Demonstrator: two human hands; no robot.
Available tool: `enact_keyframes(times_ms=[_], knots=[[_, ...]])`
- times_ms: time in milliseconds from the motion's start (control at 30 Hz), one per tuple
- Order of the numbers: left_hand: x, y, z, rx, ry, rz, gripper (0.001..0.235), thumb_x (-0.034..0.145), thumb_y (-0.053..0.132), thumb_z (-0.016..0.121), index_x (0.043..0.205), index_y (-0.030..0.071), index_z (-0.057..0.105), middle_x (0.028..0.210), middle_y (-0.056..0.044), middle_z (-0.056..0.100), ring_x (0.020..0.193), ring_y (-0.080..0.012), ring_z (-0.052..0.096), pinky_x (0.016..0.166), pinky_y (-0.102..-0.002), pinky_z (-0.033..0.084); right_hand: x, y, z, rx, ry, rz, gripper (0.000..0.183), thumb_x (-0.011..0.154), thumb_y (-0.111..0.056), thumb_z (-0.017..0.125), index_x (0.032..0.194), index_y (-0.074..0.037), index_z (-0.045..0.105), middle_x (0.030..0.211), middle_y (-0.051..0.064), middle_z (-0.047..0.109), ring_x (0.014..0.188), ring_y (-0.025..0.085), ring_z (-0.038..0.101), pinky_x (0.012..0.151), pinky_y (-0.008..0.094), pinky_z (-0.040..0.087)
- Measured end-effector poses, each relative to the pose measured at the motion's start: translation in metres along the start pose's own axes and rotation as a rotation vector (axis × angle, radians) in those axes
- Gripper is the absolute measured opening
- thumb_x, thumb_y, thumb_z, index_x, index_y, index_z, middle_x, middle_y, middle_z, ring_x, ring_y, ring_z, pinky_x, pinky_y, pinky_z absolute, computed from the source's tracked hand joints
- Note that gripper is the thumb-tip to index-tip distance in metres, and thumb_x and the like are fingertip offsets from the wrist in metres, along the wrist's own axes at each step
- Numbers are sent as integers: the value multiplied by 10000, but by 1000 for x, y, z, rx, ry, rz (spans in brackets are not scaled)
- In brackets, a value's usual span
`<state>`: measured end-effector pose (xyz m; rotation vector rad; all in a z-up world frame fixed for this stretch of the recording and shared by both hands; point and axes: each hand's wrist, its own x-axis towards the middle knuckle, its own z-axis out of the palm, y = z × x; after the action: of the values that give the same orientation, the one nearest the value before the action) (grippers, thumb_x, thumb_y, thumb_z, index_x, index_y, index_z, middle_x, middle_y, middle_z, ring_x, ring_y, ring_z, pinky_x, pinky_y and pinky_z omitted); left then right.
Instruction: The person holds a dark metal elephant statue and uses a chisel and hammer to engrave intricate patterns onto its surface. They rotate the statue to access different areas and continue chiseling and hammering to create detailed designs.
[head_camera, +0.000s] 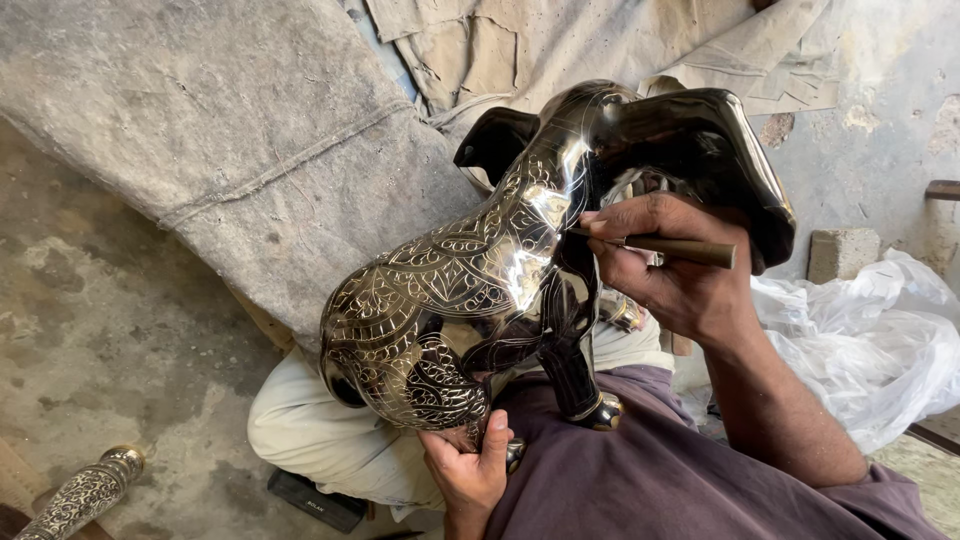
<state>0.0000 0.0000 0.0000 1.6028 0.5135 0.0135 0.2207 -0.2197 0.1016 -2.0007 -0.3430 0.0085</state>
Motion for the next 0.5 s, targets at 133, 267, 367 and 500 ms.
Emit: enact_keyframes(times_ms=[133,267,367,500], knots=[[-1,0,-1,36,-1,-15,614,877,239,781,1216,-105,401,874,-134,714,608,-180,770,518,-282,655,4,-5,-2,-2,-28,-20,162,922,29,745,1075,-6,706,1106,121,741,1006,157,739,831,257,614],[-2,0,-1,23,6,-30,606,863,216,786,1201,-113,406,873,-137,713,601,-177,766,510,-283,657,9,-8,-5,-28,-61,-19,188,913,12,751,1096,7,713,1057,108,739,934,140,734,779,248,606],[-3,-1,0,12,8,-39,598,867,200,788,1197,-117,403,850,-137,720,597,-175,767,514,-282,659,10,-9,-8,-57,-84,-11,190,919,-2,748,1106,15,714,1015,99,739,878,131,736,728,240,602],[-2,-1,1,2,11,10,628,879,191,775,1248,-126,376,852,-133,722,617,-167,766,534,-273,658,14,-5,-8,-63,-89,-39,150,919,-11,732,1067,7,713,1048,118,746,891,149,733,736,253,600]])
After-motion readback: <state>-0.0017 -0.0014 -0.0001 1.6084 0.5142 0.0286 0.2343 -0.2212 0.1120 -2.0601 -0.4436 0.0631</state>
